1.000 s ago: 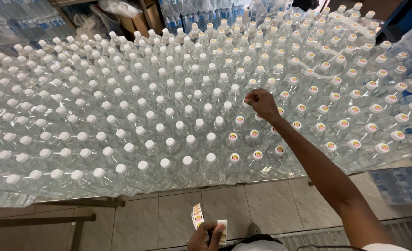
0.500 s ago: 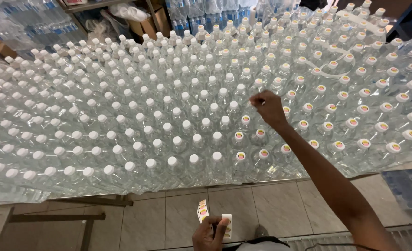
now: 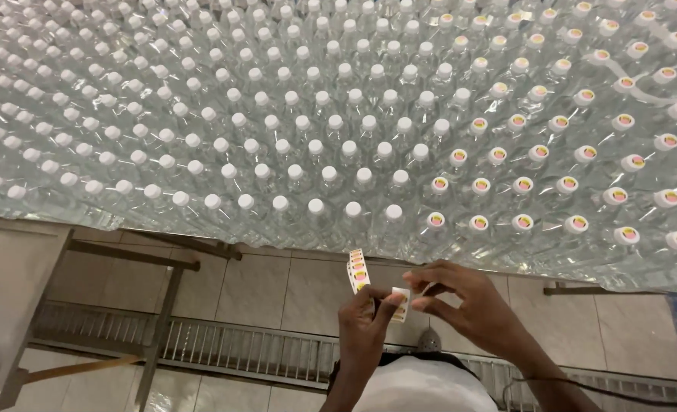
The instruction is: Peeling small circular stickers from a roll and applying them to the center of water bottle caps.
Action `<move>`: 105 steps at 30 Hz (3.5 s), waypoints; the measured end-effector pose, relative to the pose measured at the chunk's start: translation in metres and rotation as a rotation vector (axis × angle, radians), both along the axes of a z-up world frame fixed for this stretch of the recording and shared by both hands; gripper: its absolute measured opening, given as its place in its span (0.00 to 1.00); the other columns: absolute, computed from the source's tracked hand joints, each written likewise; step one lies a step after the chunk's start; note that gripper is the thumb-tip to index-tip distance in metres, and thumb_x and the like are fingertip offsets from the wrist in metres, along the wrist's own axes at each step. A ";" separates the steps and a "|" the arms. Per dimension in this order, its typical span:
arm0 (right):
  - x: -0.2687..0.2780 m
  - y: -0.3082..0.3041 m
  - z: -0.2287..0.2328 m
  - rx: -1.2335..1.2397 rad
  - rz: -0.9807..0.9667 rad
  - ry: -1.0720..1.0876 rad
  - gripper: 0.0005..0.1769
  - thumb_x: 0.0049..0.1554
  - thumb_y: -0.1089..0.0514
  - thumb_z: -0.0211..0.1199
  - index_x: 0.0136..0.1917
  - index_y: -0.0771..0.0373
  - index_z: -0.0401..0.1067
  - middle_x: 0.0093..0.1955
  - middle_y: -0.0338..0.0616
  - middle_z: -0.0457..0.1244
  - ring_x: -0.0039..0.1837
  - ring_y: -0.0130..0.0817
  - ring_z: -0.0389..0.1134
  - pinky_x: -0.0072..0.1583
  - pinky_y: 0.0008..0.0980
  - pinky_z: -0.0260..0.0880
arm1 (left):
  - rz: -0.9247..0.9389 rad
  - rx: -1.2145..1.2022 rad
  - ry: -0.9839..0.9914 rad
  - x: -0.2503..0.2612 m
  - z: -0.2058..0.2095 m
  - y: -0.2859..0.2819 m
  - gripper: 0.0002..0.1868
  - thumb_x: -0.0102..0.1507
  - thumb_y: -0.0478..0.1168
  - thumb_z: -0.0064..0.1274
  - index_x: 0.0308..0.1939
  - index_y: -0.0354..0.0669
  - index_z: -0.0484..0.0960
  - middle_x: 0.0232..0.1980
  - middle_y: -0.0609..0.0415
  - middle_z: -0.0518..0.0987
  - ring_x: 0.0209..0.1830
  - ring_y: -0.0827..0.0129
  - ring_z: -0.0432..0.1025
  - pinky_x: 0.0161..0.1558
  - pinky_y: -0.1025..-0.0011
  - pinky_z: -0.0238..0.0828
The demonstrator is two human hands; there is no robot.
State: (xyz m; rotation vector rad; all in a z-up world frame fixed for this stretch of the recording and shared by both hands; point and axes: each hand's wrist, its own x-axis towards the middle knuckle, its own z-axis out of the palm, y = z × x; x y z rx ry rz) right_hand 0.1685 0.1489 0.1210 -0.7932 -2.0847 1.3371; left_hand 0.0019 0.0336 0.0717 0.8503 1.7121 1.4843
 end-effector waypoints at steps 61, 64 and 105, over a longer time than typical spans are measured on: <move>0.017 -0.054 -0.004 0.014 -0.335 0.162 0.30 0.60 0.59 0.72 0.74 0.61 0.70 0.60 0.47 0.67 0.59 0.33 0.76 0.66 0.33 0.81 | -0.256 0.021 0.203 0.014 -0.009 0.006 0.20 0.66 0.60 0.63 0.31 0.50 0.84 0.28 0.64 0.79 0.30 0.76 0.66 0.33 0.71 0.62; 0.017 -0.053 -0.006 -0.025 -0.359 0.159 0.31 0.58 0.61 0.73 0.73 0.59 0.70 0.61 0.44 0.67 0.55 0.34 0.79 0.61 0.32 0.84 | -0.277 0.018 0.263 0.012 -0.012 0.008 0.21 0.67 0.62 0.60 0.32 0.53 0.83 0.29 0.66 0.78 0.30 0.75 0.64 0.35 0.69 0.61; 0.010 -0.051 -0.005 0.413 -0.359 0.069 0.29 0.61 0.66 0.71 0.74 0.59 0.69 0.80 0.55 0.53 0.59 0.34 0.77 0.68 0.35 0.82 | -0.318 -0.055 0.127 0.006 0.002 0.007 0.09 0.68 0.52 0.63 0.42 0.55 0.92 0.36 0.64 0.86 0.38 0.74 0.68 0.35 0.72 0.67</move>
